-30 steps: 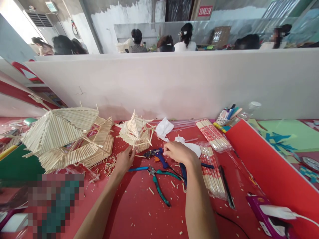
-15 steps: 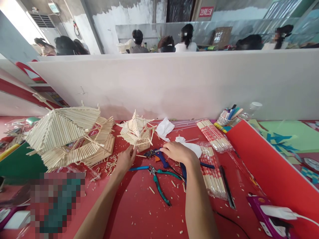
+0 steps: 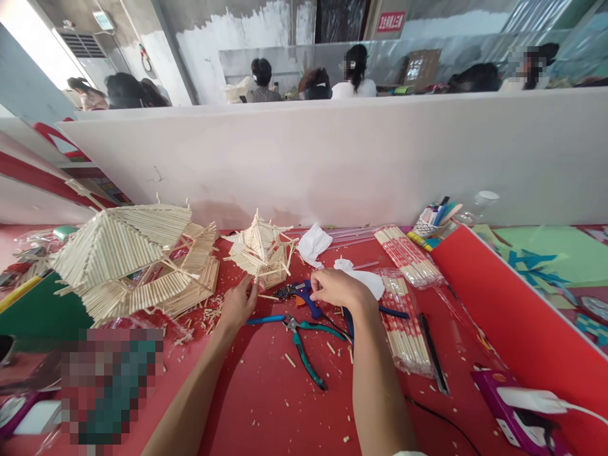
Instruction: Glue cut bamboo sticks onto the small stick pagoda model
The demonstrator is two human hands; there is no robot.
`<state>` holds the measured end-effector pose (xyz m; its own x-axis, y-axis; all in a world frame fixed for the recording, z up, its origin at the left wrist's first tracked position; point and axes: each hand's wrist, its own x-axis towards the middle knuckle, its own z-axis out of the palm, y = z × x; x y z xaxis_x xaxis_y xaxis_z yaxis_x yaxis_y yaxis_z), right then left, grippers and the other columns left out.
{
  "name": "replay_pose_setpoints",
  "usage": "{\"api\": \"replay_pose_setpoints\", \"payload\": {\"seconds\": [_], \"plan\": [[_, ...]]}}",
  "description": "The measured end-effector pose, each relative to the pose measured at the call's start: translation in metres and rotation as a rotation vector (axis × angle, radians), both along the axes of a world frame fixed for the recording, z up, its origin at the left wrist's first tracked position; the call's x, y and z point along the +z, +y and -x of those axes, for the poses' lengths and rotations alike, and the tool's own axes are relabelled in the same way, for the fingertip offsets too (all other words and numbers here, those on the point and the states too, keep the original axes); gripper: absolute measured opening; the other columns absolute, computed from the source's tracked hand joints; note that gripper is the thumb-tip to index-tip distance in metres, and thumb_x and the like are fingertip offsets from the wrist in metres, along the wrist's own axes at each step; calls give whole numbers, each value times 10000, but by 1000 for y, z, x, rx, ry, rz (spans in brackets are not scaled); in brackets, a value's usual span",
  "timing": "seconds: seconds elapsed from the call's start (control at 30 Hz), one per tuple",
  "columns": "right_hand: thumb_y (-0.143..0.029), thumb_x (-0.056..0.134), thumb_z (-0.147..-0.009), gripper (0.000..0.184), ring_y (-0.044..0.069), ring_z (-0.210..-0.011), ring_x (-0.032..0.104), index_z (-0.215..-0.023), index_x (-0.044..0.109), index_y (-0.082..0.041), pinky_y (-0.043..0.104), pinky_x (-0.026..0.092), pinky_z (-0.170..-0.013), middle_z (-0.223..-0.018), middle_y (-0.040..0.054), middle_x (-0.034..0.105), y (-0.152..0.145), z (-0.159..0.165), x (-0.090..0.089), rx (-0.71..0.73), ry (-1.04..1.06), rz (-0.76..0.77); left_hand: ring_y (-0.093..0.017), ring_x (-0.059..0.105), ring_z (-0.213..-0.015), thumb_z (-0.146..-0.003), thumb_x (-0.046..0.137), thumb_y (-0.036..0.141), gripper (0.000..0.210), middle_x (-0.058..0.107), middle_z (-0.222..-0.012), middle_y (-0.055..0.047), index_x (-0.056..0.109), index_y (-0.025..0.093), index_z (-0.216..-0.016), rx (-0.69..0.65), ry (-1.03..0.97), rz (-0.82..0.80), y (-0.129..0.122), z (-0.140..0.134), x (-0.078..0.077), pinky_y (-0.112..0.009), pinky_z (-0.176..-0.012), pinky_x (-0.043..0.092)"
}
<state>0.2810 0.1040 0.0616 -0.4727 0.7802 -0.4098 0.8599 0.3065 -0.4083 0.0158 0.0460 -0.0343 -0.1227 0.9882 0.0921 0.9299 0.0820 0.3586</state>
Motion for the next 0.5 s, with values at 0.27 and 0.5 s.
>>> {"api": "replay_pose_setpoints", "payload": {"seconds": [0.27,0.5], "plan": [[-321,482,-1023,305,195,-754,643,-796,648,-201,286,350,-648,-795,57,716,1,1,1,60,-7,-24,-202,723,-775,-1032,443,300,262,771,-860,-68,640,216,-1183,34,-18,22,-2,-2,7,-270,-671,348],[-389,486,-1019,368,192,-668,598,-725,620,-215,308,305,-606,-724,54,673,1,-1,-3,35,-17,-133,-197,714,-748,-1034,439,300,278,763,-828,-54,641,223,-1209,43,-24,28,-2,-1,8,-267,-650,326]]}}
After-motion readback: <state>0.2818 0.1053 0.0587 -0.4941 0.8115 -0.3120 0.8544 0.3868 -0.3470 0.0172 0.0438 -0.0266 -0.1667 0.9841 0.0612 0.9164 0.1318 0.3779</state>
